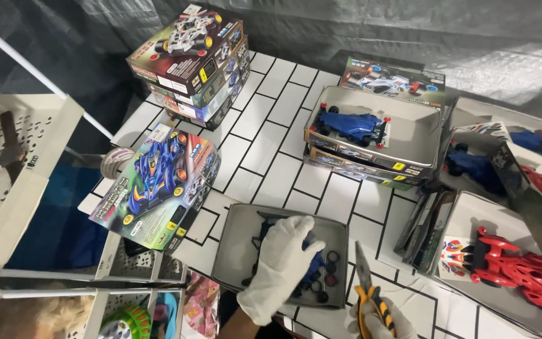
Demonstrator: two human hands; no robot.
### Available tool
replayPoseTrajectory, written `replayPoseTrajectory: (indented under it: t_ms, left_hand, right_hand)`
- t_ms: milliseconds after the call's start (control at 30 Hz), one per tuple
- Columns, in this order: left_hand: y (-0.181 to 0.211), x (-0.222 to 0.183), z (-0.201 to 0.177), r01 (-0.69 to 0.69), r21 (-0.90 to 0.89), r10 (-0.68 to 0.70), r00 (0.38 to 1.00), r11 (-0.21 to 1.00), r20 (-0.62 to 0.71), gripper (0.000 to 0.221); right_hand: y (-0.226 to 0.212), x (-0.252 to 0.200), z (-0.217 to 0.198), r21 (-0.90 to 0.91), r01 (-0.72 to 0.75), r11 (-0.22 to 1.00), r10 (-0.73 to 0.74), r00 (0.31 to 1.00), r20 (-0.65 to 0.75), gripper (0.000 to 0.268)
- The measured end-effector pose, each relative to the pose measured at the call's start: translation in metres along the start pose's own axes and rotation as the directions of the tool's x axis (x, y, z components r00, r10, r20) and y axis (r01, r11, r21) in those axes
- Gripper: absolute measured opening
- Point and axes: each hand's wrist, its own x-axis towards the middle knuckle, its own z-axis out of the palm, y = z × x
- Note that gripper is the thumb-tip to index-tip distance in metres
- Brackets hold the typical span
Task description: Assembling a blue toy car model from a kit, including unboxing and fitting parts together using nippers.
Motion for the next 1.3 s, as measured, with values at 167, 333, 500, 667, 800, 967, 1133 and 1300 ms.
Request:
replayPoseTrajectory:
  t_ms: [167, 333, 500, 667, 800, 967, 1133, 1300]
  left_hand:
    - [0.050, -0.030, -0.004, 0.062, -0.157, -0.035, 0.985, 0.986, 0.169, 0.044]
    - [0.031, -0.040, 0.039, 0.021, -0.178, -0.009, 0.998, 0.984, 0.065, 0.041]
    - [0.005, -0.043, 0.046, 0.005, -0.122, 0.000, 0.999, 0.993, 0.038, 0.042]
    - [0.000, -0.043, 0.042, 0.190, -0.073, -0.168, 0.956, 0.979, 0.239, 0.049]
    - [-0.010, -0.044, 0.045, 0.162, -0.059, -0.149, 0.973, 0.985, 0.173, 0.047]
    - [-0.019, -0.047, 0.027, 0.159, -0.054, -0.153, 0.983, 0.986, 0.106, 0.046]
    - [-0.043, -0.050, -0.013, 0.398, -0.045, -0.400, 0.914, 0.916, -0.065, 0.044]
    - [-0.042, -0.046, -0.073, 0.484, -0.802, -0.855, 0.514, 0.351, -0.064, 0.033]
  right_hand:
    - [0.049, -0.096, 0.067, -0.272, 0.699, 0.662, -0.717, 0.696, 0.043, 0.060]
    - [0.006, 0.007, 0.043, -0.628, 0.486, 0.608, -0.696, 0.707, -0.127, 0.042]
    - [-0.027, -0.039, 0.070, -0.675, 0.337, 0.657, -0.605, 0.770, -0.204, 0.020]
    - [-0.036, -0.009, 0.047, -0.952, 0.007, 0.306, -0.660, 0.723, -0.206, 0.067]
    - [-0.032, -0.013, 0.036, -0.989, 0.055, 0.137, -0.701, 0.710, -0.058, 0.063]
    - [-0.003, -0.039, 0.036, -0.798, 0.601, 0.054, -0.959, 0.254, 0.126, 0.037]
    - [-0.002, -0.042, 0.091, -0.955, 0.295, 0.029, -0.721, 0.668, 0.184, 0.052]
    - [0.010, 0.032, 0.084, -0.914, 0.279, -0.295, -0.710, 0.576, 0.405, 0.060]
